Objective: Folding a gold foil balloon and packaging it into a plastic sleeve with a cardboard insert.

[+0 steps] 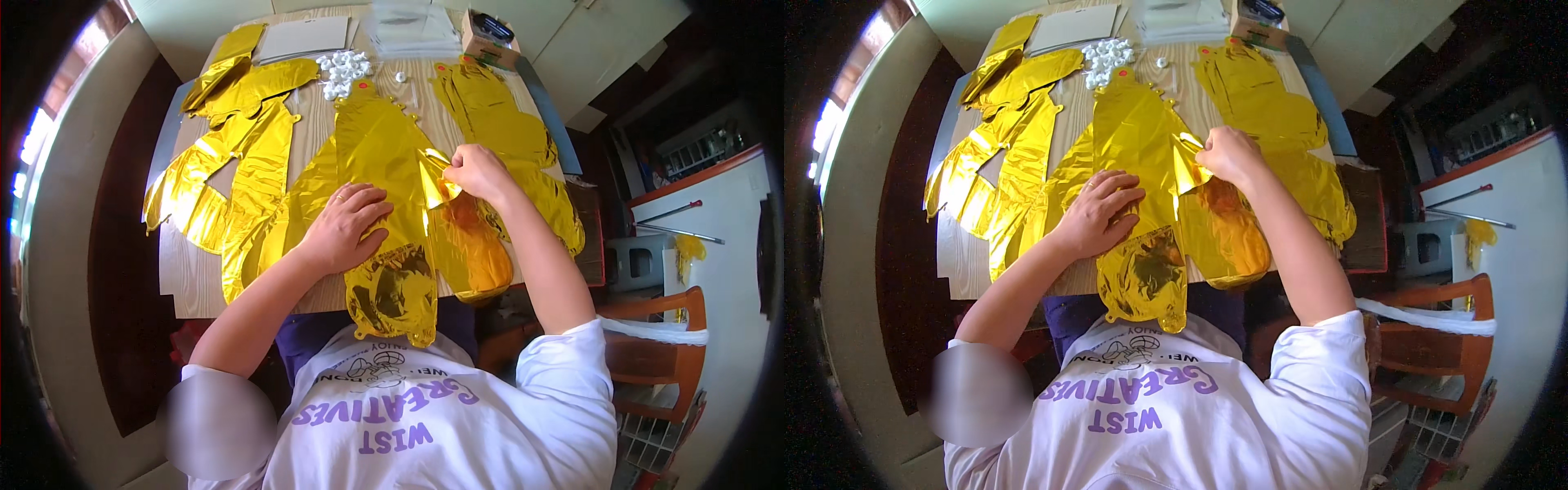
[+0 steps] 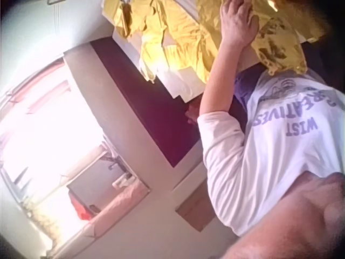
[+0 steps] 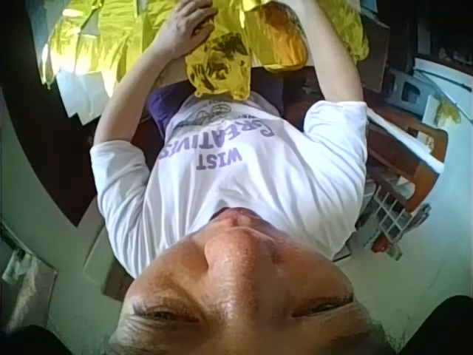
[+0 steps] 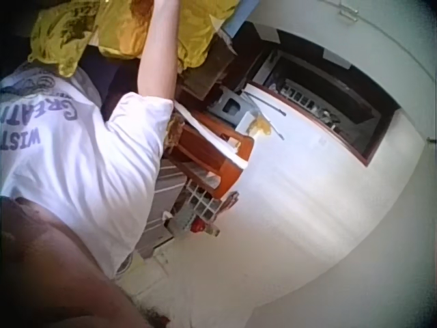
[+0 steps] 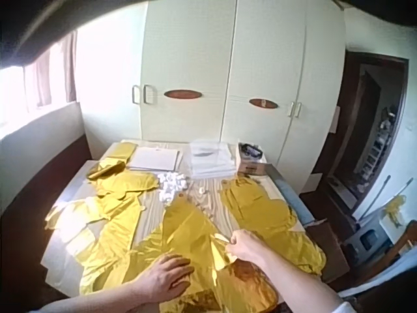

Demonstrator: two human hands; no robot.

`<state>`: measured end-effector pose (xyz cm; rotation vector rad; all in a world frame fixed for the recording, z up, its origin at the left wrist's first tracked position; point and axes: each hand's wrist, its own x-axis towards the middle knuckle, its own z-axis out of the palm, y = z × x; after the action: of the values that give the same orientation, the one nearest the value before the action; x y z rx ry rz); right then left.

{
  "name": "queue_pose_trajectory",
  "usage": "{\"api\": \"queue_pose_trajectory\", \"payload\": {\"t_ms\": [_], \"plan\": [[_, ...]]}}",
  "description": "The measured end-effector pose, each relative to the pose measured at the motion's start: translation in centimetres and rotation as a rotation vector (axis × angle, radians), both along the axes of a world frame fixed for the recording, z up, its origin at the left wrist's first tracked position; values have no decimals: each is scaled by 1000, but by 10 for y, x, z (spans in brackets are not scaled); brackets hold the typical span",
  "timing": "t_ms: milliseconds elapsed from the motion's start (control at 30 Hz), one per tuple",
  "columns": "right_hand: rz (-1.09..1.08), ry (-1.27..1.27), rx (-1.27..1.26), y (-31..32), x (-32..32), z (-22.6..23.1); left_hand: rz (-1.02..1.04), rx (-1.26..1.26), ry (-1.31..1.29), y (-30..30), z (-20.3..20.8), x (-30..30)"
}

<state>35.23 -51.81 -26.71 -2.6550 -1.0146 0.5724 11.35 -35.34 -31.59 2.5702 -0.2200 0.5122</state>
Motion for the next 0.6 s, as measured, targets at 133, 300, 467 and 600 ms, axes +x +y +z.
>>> {"api": "queue_pose_trajectory", "payload": {"t_ms": [133,300,467,600], "plan": [[-5,226,423,1,-28,7,7,-6,2,1,0,-1],[144,272,714,-3,-46,-10,13,-4,-1,0,-1,-1],[487,-362,554,-13,-30,-45,-6,-20,3,0,0,1],[584,-424,426,-14,-34,-53,-7,-27,9,1,0,-1]]}}
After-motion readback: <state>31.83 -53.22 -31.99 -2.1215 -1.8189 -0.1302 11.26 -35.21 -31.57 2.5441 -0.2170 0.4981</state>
